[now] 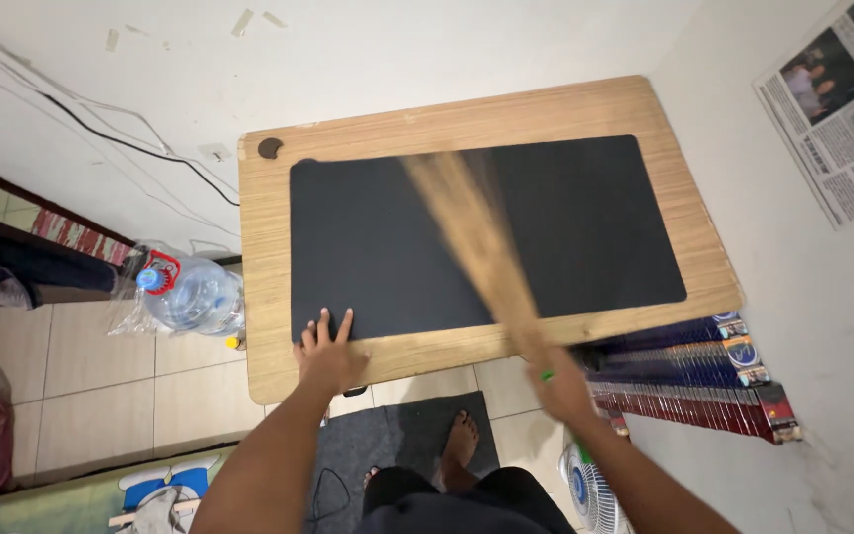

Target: Cleaning a desk mat using a broom to beat out dust and a cloth to wipe it down.

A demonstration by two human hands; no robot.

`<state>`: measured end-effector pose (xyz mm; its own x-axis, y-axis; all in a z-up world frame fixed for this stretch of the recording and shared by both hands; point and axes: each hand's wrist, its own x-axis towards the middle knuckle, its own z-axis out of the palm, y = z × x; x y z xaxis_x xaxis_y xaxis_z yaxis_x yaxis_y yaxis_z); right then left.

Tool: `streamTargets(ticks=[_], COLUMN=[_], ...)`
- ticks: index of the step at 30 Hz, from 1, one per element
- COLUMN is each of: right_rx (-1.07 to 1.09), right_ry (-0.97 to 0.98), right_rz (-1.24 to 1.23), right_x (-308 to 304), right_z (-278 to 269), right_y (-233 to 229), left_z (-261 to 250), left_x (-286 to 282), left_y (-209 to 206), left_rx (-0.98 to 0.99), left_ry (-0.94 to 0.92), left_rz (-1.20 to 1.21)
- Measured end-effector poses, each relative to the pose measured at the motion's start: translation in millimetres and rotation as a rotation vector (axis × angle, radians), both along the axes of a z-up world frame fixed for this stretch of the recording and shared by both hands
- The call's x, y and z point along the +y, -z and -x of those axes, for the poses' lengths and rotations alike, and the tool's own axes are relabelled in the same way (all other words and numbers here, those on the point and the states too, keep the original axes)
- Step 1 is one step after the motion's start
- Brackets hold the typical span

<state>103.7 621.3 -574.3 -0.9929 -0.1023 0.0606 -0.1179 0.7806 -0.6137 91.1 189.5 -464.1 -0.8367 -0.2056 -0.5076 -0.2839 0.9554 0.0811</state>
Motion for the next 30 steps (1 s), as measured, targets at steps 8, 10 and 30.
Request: streamTargets(ticks=[8,10,30], right_rx=[-0.382,-0.343,-0.537], right_ry=[-0.179,-0.167,0.063], right_rz=[-0.346,-0.4,-0.306], right_x=[-86,-40,-151], right_z=[-35,-11,-78], right_y=[-78,-11,-70], left_z=[-24,-24,-21], left_x=[-23,-33,-53], left_y=[-4,13,7], left_rx=[0.034,0.095,-0.127], left_ry=[0.147,0.189,0.346], left_rz=[0.043,0.046,0.006])
